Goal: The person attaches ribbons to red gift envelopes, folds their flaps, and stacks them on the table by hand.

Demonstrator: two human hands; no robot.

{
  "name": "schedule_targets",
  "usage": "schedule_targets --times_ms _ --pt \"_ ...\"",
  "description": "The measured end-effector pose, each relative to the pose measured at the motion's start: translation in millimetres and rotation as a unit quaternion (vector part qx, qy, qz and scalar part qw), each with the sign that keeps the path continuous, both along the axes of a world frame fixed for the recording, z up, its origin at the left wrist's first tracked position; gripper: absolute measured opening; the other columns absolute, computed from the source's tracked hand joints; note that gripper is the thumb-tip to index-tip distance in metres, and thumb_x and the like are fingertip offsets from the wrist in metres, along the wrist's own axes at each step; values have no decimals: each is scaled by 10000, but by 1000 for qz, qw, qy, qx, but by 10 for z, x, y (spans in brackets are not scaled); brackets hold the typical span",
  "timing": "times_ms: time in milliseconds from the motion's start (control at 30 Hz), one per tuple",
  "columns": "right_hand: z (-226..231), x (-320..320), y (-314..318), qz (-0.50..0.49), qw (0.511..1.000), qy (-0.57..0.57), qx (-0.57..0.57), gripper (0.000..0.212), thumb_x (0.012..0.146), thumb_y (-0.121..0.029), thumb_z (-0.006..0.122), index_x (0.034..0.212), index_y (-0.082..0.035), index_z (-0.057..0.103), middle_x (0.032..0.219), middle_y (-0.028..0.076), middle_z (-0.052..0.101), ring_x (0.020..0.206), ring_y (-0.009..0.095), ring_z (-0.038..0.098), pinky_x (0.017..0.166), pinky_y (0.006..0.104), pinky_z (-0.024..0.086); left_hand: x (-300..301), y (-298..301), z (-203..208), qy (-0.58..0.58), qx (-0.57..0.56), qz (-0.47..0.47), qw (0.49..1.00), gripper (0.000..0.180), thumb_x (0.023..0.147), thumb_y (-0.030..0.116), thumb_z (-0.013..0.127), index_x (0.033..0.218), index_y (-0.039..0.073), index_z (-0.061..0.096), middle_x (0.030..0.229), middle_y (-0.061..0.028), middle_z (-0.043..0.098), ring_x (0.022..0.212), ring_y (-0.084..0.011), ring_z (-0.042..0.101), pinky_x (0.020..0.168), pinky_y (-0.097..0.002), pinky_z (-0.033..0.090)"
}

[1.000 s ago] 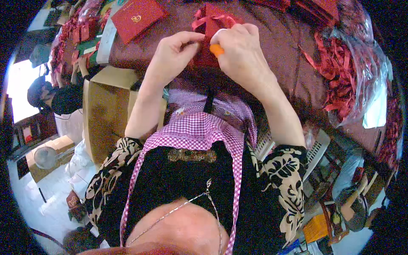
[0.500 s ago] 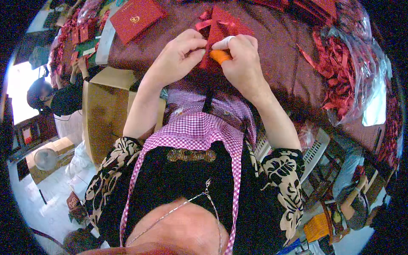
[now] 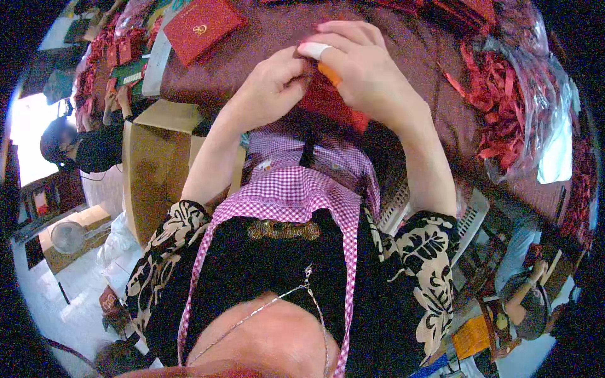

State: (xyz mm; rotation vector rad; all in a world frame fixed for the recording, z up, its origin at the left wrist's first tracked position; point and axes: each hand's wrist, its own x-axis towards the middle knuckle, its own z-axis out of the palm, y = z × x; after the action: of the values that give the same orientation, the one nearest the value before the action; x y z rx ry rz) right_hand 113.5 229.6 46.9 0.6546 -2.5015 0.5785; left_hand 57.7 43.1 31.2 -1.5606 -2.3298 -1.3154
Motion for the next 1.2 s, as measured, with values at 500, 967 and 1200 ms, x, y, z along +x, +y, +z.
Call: schedule_targets --times_ms 500,967,1200 --pt "-84 161 38 67 993 -88 -29 150 737 7 592 856 -83 574 894 57 595 1007 232 556 1061 441 256 -61 -108 -112 -236 -46 -140 960 131 824 75 579 912 -20 600 831 -86 532 791 -180 556 694 -288 437" --pt "-50 310 27 105 987 -94 -71 116 754 -20 614 837 -98 587 890 51 592 974 216 566 1068 444 248 -156 -140 -273 -531 77 56 842 99 817 81 571 823 13 642 724 -3 607 652 -75 540 596 -213 437" --pt "-115 303 96 47 992 -88 -81 125 755 -13 596 848 -97 587 898 47 599 954 223 567 1044 446 281 -401 -265 -397 -508 144 112 842 106 829 105 588 844 9 632 711 -11 597 619 -86 537 575 -225 446"
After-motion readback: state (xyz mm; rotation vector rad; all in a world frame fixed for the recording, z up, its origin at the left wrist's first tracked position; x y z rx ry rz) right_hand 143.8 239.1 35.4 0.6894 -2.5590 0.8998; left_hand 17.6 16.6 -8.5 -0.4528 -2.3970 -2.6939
